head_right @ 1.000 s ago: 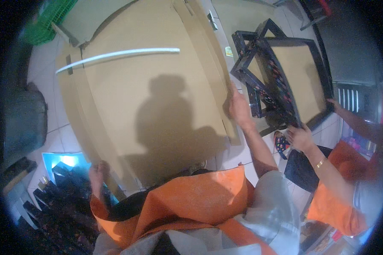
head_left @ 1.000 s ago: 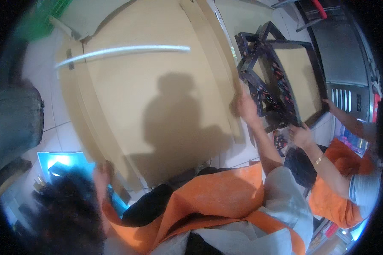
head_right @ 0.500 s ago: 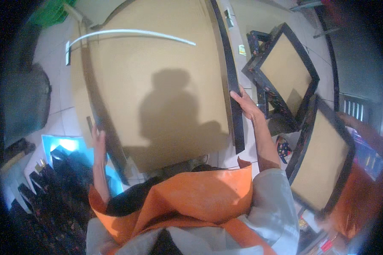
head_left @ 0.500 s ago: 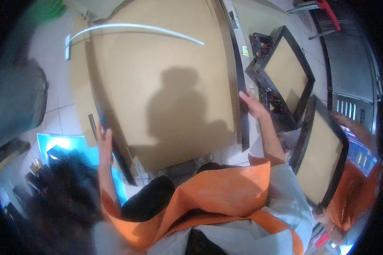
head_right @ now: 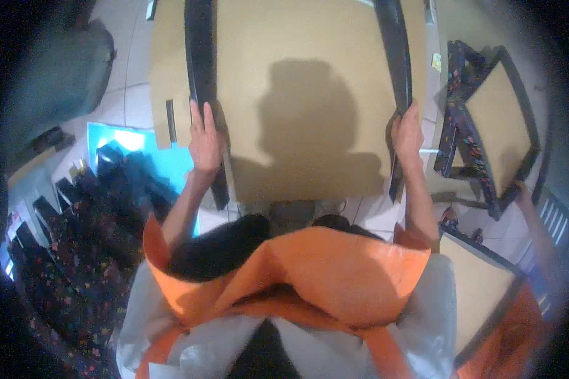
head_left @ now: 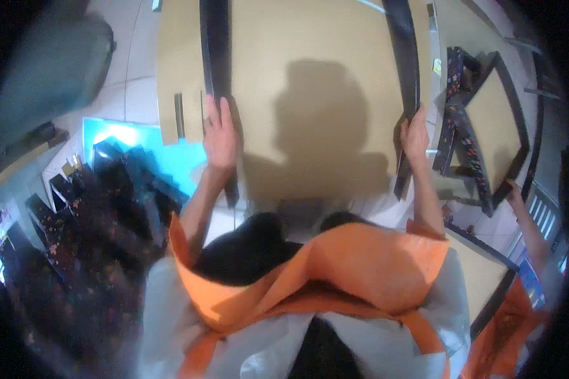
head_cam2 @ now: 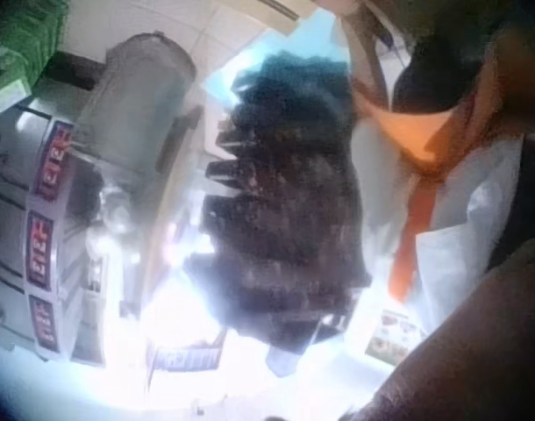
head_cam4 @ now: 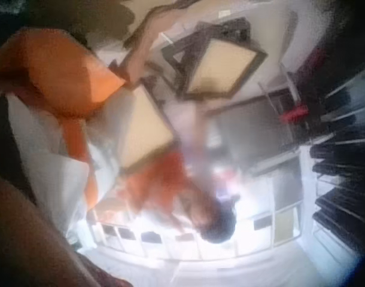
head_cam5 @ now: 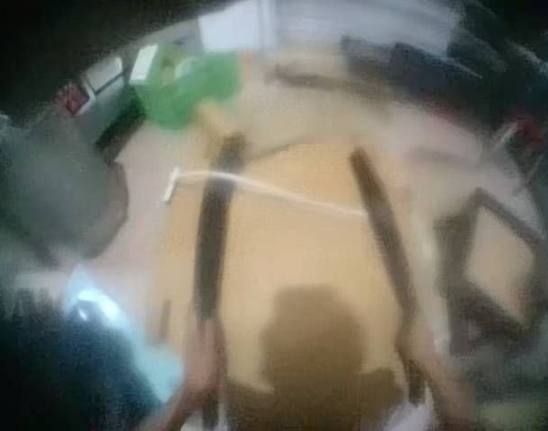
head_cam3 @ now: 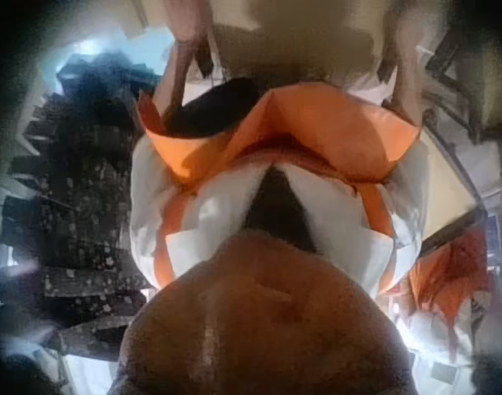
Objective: The person assembles rectangular frames by hand on a tiled floor. They place four black frame pieces around a square cardboard sheet to form a complete frame, then lift and stack the finished unit with others. The process is repeated for multiple frames.
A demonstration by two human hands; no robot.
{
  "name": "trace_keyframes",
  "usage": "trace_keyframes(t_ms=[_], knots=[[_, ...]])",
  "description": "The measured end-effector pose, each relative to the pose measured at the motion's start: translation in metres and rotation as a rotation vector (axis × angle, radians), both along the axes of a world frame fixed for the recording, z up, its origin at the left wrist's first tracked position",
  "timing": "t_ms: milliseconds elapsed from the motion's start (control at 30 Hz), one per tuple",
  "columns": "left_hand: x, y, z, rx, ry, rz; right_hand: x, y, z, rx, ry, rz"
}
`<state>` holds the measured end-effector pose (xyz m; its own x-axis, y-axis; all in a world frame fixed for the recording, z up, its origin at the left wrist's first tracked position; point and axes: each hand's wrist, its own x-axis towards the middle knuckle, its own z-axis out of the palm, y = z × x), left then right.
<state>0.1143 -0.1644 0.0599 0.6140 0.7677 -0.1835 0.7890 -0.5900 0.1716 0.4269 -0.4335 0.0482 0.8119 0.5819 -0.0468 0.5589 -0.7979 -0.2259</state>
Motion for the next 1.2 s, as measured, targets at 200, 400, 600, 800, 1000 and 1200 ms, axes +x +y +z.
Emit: trace_keyframes(t_ms=[200,400,600,800,1000,1200], knots=[[-0.055,0.016,0.031,-0.230,0.224,-0.574,-0.005,-0.032,0.013,0.135,0.035,0.267],[-0.070,0.031,0.019,-0.074,0.231,-0.920,0.006,-0.053,0.037,0.061,0.237,0.454],[-0.068,0.030,0.016,-0.281,0.209,-0.638,0.007,-0.108,0.052,-0.195,0.323,0.628],[-0.050,-0.015,0.023,0.027,0.052,-0.396,0.010,-0.135,0.028,-0.421,-0.081,0.689],[-0.047,-0.002,-0.006,0.065,-0.105,-0.791,0.005,-0.103,0.032,-0.403,0.026,0.914],[-0.003,0.012,-0.006,0.091,-0.072,-0.955,0.021,-0.057,0.036,-0.069,0.015,0.747]])
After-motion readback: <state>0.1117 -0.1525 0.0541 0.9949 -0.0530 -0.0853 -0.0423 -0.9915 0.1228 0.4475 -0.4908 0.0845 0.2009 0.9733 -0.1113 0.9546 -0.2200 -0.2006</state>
